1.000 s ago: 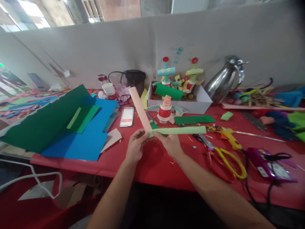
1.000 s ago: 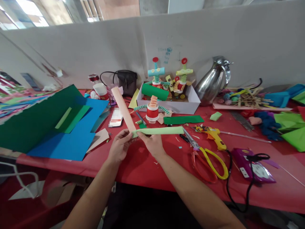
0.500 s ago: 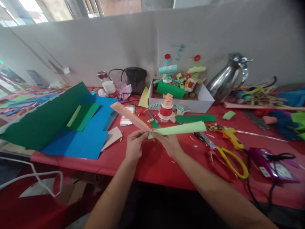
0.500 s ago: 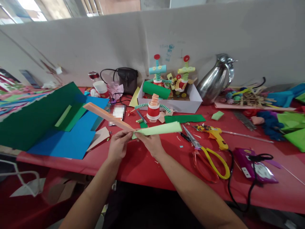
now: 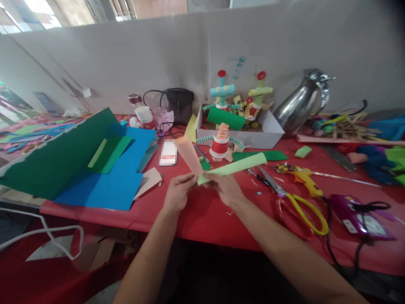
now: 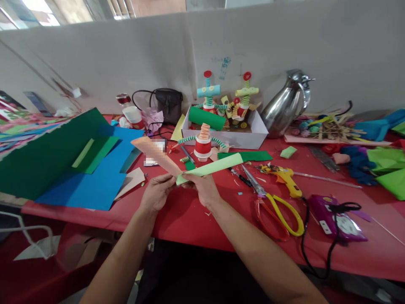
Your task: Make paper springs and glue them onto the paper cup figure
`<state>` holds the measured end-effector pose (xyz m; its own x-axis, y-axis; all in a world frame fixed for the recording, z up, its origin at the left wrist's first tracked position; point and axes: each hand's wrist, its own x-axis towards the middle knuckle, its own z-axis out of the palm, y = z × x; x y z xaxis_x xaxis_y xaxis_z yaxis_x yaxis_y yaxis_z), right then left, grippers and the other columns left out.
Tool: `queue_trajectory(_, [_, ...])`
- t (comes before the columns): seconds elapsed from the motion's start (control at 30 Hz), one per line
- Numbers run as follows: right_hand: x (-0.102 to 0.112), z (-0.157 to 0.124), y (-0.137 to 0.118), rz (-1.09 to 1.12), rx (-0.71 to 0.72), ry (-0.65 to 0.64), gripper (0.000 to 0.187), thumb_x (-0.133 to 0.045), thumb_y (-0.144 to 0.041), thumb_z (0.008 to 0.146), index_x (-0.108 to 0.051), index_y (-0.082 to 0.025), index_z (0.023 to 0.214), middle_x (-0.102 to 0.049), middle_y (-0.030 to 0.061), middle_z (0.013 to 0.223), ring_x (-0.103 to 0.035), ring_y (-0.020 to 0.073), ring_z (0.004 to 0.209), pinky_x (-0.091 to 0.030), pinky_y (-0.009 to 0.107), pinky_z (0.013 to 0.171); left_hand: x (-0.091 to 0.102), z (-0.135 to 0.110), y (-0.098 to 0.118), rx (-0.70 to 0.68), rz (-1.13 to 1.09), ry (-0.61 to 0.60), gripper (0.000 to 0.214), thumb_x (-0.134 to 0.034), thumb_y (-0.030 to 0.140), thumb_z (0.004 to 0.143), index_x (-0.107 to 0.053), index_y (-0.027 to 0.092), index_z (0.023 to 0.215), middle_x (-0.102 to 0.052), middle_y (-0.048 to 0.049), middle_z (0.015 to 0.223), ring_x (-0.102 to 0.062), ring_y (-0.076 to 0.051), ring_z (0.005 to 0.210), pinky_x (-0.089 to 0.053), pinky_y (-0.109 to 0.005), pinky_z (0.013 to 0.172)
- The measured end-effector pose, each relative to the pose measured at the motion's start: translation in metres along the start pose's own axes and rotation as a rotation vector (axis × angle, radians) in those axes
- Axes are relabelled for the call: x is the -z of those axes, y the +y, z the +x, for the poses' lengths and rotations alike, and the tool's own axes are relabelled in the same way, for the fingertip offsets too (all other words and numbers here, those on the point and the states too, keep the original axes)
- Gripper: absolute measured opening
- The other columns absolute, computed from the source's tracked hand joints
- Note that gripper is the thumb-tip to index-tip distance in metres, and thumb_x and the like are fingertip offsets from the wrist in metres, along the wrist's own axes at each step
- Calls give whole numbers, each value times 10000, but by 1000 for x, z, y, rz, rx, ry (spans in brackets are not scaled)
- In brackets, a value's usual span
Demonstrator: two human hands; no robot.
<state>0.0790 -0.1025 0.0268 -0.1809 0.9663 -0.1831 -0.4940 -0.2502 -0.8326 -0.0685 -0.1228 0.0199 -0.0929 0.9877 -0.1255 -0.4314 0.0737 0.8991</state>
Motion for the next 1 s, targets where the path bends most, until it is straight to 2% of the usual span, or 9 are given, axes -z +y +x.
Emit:
queue_trajectory(0.13, [1,-1,-4,-1,-37,-31,198,-825,-256,567,-753,-140,711,-730,44,695,-623,133,563,-519,260,559,2,0,-2,-34,12,-45,233,-874,272,566,-792,181,763,-754,-53,773,-682,-169,732,-548,-280,722])
queue_trajectory(0.3, [1,-8,-15,-40,-73,-75,159,-818,-252,581,-763,-176,710,-729,38,709,-639,163,651,-528,280,627,4,0,2,-102,96,-178,221,-812,254,670,-797,217,887,-726,-60,938,-670,-162,827,-536,-259,751])
queue_trajectory(0.47, [2,-7,-16,5,-114,-119,196,-834,-263,590,-765,-169,748,-727,31,716,-645,168,681,-507,277,633,9,0,7,-218,206,-272,175,-763,217,732,-796,236,903,-625,-29,879,-627,-139,847,-515,-252,785])
queue_trajectory(0.6, [2,-7,-16,15,-116,-125,236,-853,-269,566,-749,-145,738,-722,34,705,-641,160,666,-494,273,638,11,-1,12,-291,312,-325,187,-718,291,787,-791,218,942,-635,-66,920,-625,-174,869,-503,-293,797])
queue_trajectory(0.7, [3,-8,-14,-12,-101,-121,243,-842,-286,584,-752,-150,764,-726,35,716,-648,172,667,-501,283,634,8,-4,15,-332,364,-290,191,-719,337,783,-797,198,888,-674,-91,914,-637,-196,858,-496,-305,795])
queue_trajectory(0.8, [4,-6,-10,-32,-56,-111,209,-824,-282,610,-763,-170,776,-735,30,726,-663,190,684,-524,299,649,2,-7,13,-334,385,-204,142,-779,300,717,-789,202,820,-700,-77,872,-642,-195,831,-500,-294,765])
queue_trajectory(1.0, [6,-1,-5,-66,39,-54,211,-824,-295,620,-769,-180,788,-753,37,765,-680,210,725,-541,334,714,-1,-5,4,-252,308,-145,239,-803,256,683,-733,190,901,-712,-51,869,-650,-172,826,-518,-286,769])
